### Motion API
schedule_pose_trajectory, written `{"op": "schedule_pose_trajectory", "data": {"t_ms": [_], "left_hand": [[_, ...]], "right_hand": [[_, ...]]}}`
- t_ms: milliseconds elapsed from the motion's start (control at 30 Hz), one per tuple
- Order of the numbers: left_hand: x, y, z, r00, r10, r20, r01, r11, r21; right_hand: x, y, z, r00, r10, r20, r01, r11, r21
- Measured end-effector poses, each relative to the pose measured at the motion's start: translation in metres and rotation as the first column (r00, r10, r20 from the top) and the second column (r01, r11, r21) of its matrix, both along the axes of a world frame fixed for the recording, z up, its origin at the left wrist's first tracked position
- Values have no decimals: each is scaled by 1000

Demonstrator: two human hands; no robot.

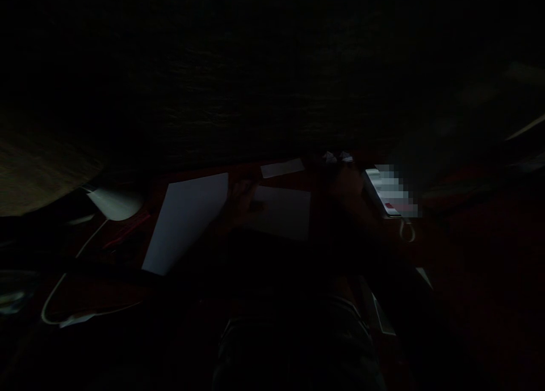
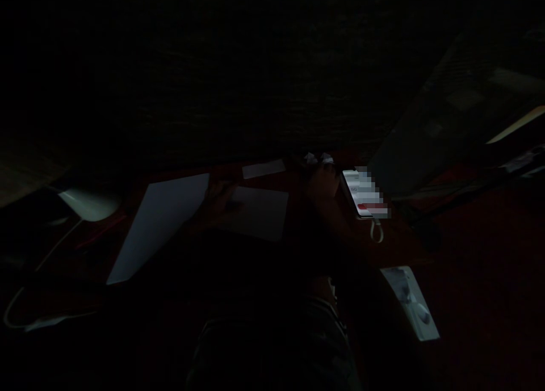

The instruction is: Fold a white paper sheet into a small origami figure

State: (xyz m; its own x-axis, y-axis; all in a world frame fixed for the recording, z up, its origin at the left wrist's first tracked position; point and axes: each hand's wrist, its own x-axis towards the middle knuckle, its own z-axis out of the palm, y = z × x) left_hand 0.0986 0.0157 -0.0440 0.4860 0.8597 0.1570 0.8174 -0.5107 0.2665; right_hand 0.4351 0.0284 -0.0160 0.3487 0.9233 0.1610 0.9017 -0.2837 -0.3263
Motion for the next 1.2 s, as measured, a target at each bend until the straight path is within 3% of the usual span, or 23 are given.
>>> {"op": "schedule_pose_trajectory", "data": {"t_ms": [300, 433, 567, 633, 733, 800, 867, 1033, 1200], "left_hand": [[0, 2, -6, 999, 32, 2, -32, 999, 23], [0, 2, -5, 999, 33, 36, -34, 999, 39], [1, 1, -4, 997, 58, 51, -59, 998, 19], [2, 1, -4, 995, 76, 57, -77, 997, 15], [2, 1, -6, 994, 83, 72, -84, 996, 19], [2, 2, -7, 993, 83, 80, -85, 996, 26], [3, 2, -8, 992, 87, 87, -90, 995, 35], [4, 0, -6, 990, 107, 86, -110, 994, 25], [4, 0, -6, 989, 118, 87, -120, 993, 14]], "right_hand": [[1, 0, 4, 997, -23, -76, 14, 993, -116], [1, 0, -4, 1000, -16, -27, 14, 998, -60], [1, 3, -12, 1000, -6, -8, 7, 996, 90], [1, 6, -14, 998, 62, -29, -56, 980, 193], [-3, 8, -13, 946, 316, -75, -276, 905, 324], [-9, 7, -12, 854, 508, -117, -453, 834, 314], [-15, 5, -12, 765, 620, -174, -577, 780, 241], [-22, -4, -7, 687, 698, -202, -700, 710, 77], [-21, -8, 4, 691, 672, -266, -704, 709, -38]]}}
